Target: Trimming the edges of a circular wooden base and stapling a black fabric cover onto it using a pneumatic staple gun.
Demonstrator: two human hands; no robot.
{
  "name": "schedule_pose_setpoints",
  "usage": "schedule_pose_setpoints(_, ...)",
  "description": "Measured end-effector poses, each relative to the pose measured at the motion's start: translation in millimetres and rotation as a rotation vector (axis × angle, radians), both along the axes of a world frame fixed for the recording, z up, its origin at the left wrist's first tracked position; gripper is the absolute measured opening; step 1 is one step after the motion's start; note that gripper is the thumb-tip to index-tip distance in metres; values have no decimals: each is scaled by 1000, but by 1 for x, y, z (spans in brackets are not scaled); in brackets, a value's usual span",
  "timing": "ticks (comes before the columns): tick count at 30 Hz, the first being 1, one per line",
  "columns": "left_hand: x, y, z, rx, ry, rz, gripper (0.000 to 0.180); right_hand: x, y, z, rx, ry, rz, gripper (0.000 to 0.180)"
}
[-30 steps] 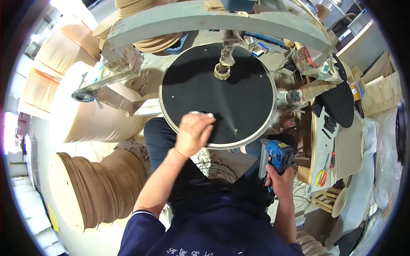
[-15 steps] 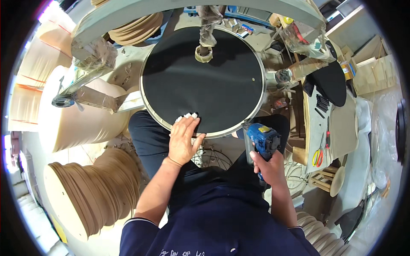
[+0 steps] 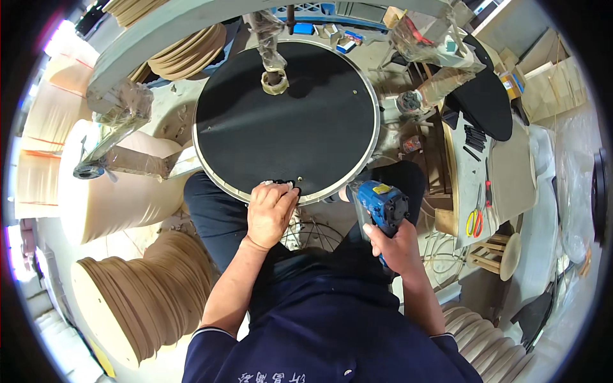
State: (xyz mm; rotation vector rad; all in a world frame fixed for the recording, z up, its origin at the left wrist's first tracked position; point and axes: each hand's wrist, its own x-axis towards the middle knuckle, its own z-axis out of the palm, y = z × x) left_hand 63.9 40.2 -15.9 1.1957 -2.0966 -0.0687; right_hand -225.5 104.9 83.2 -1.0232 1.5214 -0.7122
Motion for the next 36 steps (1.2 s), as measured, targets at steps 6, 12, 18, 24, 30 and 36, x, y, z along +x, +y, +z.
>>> schedule_pose_setpoints(6,-10,-7,4,-46,-52,-79,33,3,-5,0,19,20,33,13)
schedule_pose_setpoints(12,-16,-7,0,-30,-44,-60,30,6,-8,-2,39,21,25,16)
schedule_pose_setpoints(18,-20,-8,-6,-48,29,-70,28,7,-8,-3,34,7,10,28)
schedule_pose_setpoints(24,-22,-8,-13,-24,45,-118,33,11,-7,1,93,20,69,22)
schedule_pose_setpoints(30,-23,-8,-12,21,15,-140,36,19,-13,-7,-31,128,216,22)
schedule_pose_setpoints(36,-20,-2,-10,6,-34,-157,40,27,-23,-15,65,103,171,24)
